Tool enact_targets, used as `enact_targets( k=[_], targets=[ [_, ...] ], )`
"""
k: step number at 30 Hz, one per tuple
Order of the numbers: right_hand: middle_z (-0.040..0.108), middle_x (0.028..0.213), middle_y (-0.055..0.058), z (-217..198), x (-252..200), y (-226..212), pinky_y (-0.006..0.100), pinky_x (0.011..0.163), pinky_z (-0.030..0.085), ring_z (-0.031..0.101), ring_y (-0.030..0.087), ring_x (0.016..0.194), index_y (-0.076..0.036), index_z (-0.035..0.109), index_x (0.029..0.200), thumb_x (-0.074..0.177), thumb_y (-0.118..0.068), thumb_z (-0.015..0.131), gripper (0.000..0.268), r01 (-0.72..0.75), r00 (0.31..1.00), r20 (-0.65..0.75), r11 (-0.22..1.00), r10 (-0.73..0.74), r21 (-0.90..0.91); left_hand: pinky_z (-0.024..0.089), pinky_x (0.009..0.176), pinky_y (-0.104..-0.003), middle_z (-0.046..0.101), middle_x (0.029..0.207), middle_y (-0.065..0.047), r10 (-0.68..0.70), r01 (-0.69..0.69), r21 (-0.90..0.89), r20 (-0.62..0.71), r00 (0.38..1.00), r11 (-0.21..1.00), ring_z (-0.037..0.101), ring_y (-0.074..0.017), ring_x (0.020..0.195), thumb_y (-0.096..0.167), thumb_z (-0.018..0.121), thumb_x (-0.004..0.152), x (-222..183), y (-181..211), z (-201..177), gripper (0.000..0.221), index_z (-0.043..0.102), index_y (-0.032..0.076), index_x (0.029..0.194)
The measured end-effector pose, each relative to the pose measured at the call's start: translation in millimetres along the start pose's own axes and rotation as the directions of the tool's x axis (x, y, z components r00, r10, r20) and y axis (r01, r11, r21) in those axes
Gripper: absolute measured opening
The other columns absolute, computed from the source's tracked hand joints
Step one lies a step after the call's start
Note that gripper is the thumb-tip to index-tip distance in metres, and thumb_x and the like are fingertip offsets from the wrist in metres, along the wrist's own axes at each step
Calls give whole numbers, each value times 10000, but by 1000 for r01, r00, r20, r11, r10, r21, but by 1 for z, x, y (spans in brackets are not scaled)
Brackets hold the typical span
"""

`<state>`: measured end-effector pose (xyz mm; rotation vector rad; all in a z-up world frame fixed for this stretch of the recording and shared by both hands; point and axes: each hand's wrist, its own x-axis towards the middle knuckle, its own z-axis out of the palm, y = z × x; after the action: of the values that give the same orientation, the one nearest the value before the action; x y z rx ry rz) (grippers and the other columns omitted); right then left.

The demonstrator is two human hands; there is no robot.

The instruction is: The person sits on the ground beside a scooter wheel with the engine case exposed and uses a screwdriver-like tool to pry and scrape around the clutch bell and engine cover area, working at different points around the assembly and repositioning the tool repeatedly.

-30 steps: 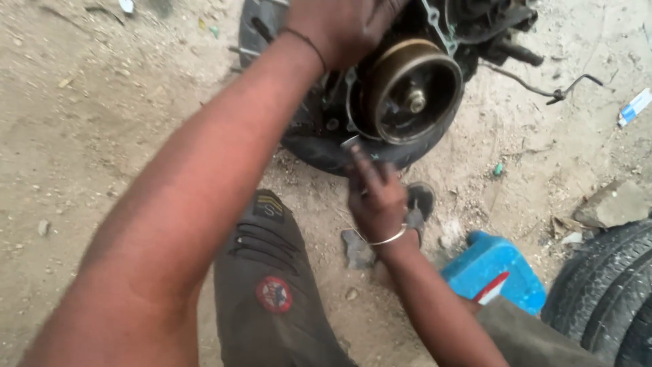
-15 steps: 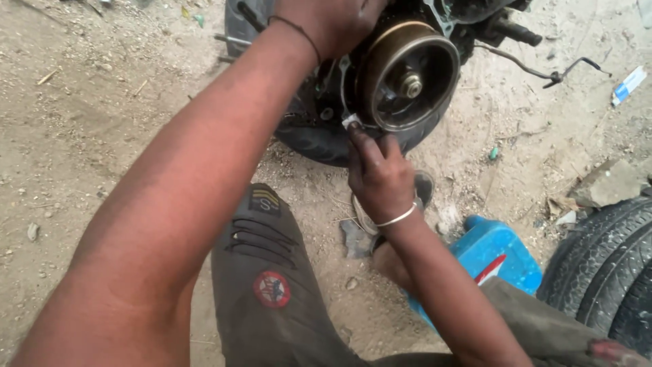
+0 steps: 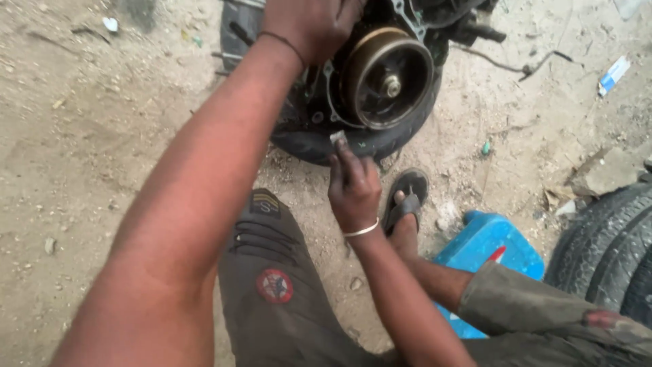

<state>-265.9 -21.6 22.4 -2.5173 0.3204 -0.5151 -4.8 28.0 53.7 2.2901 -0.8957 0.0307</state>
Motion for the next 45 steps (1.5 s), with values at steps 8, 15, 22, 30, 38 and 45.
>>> enact_targets(
  k=[8,15,22,30,38,45],
  targets=[
    [693,920,162,-3,19,-3,325,626,605,721,226,742,15,723,1150,960,-51,742,202,51,999,-5,999,-51,5,542,493,-388,717,681,-104,-101,101,5,85,991,995,685,-259,561,460,459,1083,1,2,-6,466,756,129,944],
    [700,895,140,0,27,-4,299,603,606,719,198,709,14,725,1129,958,-49,747,183,2,1000,-8,997,-1,76,552,503,-417,731,711,-116,-46,46,37,18,999,998,706,-284,594,482,442,1082,0,-5,-2,505,765,119,942],
    [725,1033,188,10,45,-33,308,726,655,750,238,868,11,679,1204,1024,-67,685,196,37,999,-42,998,-34,59,558,530,-406,732,773,-105,-27,24,-31,-98,995,999,715,-290,655,550,425,1083,-3,3,-9,535,740,121,1037],
    [744,1041,226,15,60,-48,332,750,655,769,273,884,30,694,1231,1007,-74,666,248,-138,989,-29,978,144,156,610,670,-421,701,1063,-169,-9,5,-49,-84,996,999,713,-318,950,590,371,1090,-2,-2,-3,563,633,123,1264],
    [755,1143,203,19,82,-79,315,814,639,780,218,970,28,674,1283,1000,-73,663,301,-287,939,-92,903,332,321,575,960,-473,687,1226,-217,173,-204,-132,-216,961,970,669,-383,1143,527,408,1177,8,-20,-18,492,622,112,1332],
    [753,1132,187,20,78,-83,291,819,658,769,211,975,16,670,1291,987,-57,658,313,-334,904,-114,846,413,417,504,1104,-470,628,1433,-212,78,-132,-338,-169,982,932,593,-399,1332,448,383,1155,9,-20,-19,442,711,194,1310]
  ],
)
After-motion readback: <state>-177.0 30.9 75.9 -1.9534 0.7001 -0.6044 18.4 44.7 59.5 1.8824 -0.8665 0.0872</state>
